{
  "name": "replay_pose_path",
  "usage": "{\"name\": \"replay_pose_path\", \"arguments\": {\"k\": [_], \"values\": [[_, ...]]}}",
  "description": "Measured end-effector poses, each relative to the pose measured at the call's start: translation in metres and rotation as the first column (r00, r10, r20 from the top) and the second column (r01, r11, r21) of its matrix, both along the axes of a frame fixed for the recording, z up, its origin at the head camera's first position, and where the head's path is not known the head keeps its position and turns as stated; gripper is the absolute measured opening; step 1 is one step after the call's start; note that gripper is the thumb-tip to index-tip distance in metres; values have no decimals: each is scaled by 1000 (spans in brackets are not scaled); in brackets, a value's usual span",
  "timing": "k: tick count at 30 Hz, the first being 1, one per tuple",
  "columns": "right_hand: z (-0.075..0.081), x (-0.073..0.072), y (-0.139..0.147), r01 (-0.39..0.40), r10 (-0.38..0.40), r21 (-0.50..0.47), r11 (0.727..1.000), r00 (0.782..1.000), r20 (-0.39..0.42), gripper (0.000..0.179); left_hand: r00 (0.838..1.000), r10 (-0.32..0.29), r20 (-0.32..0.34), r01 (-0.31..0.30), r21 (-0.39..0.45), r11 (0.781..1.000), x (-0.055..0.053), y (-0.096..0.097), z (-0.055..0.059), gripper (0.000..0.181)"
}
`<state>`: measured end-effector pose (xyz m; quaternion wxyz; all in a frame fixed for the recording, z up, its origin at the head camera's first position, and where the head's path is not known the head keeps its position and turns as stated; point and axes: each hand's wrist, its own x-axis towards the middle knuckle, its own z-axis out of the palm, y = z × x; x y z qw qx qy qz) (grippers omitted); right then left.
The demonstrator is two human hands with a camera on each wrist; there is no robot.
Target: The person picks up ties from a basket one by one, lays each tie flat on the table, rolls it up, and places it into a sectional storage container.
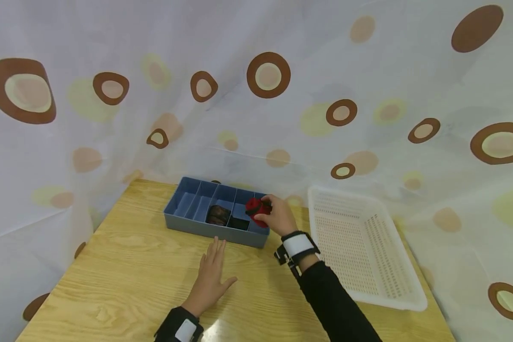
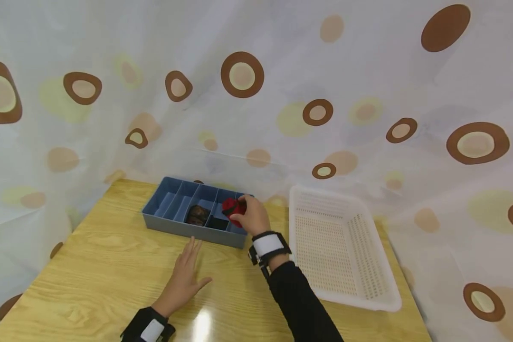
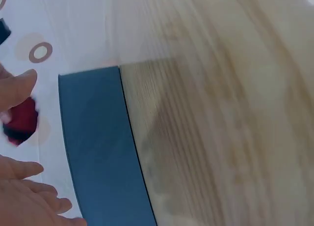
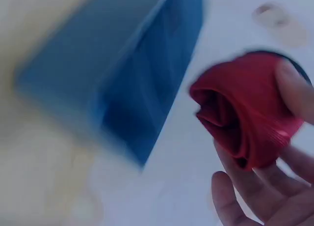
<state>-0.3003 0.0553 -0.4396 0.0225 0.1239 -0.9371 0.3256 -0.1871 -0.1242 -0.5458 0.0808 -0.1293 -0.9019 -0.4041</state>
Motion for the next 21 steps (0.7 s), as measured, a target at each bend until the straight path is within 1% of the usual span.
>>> {"name": "replay_pose_path", "arguments": {"k": [1,2,3,4,5,6,7,9,11,13,15,17,18,19,20,21], "values": [[1,-9,2,6,-4,101,995,1000,-15,44,1000,12,-5,-12,-23,1000,-1,-2,-1,93],[0,-18,4,4,1,207,978,1000,-26,44,1000,25,-7,-25,-45,999,-3,-4,-2,89],[-3,-25,5,-6,13,302,953,1000,-19,43,999,39,-8,-40,-57,998,-5,-6,-2,85],[-6,-31,6,-23,26,374,927,1000,-2,42,999,54,-4,-54,-74,996,-8,-9,-2,83],[-9,-36,6,-39,35,425,904,999,17,40,998,66,2,-65,-83,994,-11,-12,-1,82],[-13,-40,7,-56,40,449,892,998,44,39,997,74,12,-72,-86,994,-15,-15,0,80],[-15,-44,6,-71,42,454,888,996,75,37,997,79,26,-76,-97,992,-18,-18,1,79],[-20,-49,6,-97,43,434,896,990,134,34,995,85,52,-78,-121,990,-25,-24,3,78],[-19,-51,5,-117,37,407,906,979,199,35,992,82,95,-69,-133,989,-31,-28,4,77],[-20,-52,5,-144,39,413,899,967,251,36,986,81,143,-58,-158,986,-34,-32,2,75],[-23,-52,7,-173,50,438,882,959,279,41,977,84,197,-48,-177,983,-34,-34,1,74],[-18,-46,4,-184,42,469,864,954,298,41,965,88,248,-37,-201,979,-33,-35,-3,71],[-20,-47,4,-195,49,486,852,954,297,40,960,91,266,-33,-214,976,-32,-35,-5,70],[-24,-49,3,-202,48,493,846,950,308,39,955,94,282,-29,-227,973,-30,-35,-7,70],[-33,-54,1,-207,33,515,832,945,327,36,952,97,291,-28,-231,973,-29,-35,-9,69],[-49,-63,2,-224,33,541,811,940,340,31,950,99,295,-27,-238,971,-27,-34,-11,68]]}}
